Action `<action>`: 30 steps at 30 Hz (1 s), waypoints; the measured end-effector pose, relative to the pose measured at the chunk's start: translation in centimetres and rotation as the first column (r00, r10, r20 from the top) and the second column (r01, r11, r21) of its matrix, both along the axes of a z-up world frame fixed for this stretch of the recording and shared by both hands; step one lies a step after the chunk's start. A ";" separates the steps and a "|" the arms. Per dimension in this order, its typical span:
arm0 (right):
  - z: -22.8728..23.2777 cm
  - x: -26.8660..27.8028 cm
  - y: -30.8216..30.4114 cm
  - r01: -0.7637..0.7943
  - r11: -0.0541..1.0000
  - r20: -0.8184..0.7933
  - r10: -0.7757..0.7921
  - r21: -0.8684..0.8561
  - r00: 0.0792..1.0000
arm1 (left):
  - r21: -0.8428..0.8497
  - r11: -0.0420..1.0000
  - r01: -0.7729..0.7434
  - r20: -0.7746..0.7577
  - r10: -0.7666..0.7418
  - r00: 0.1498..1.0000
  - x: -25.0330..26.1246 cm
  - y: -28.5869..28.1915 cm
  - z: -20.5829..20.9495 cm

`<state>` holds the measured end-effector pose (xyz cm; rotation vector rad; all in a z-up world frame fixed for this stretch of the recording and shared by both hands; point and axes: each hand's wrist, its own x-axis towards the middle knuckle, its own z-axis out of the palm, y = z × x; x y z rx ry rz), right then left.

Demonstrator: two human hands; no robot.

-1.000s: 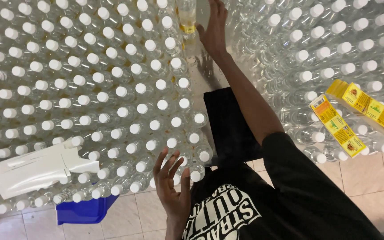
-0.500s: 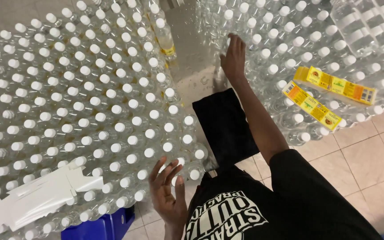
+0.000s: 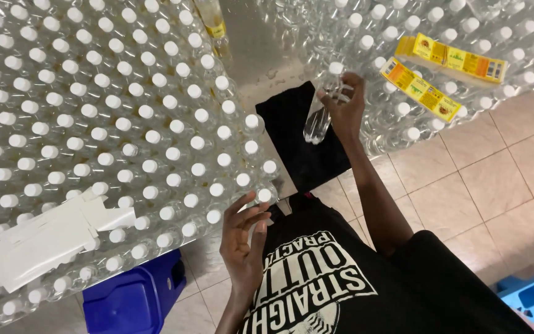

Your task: Manually peeling adhesive labels and applying them to plastic water bottles in a production environment.

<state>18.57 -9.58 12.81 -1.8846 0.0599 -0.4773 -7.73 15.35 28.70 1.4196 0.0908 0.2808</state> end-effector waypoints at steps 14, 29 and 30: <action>-10.8 -1.7 1.4 -0.322 0.896 -0.587 0.089 -0.305 0.804 | -0.051 0.975 0.218 -0.028 -0.219 0.975 -1.0 -0.8 -0.5; 2.7 -5.7 -10.3 0.147 0.671 0.246 0.055 -0.727 0.968 | -0.003 0.924 0.383 -0.211 -0.375 0.903 3.2 -8.0 -0.3; 3.0 -5.5 -12.5 0.171 0.580 0.201 -0.013 -0.797 0.980 | -0.005 0.916 0.401 -0.241 -0.390 0.889 3.5 -8.6 -0.2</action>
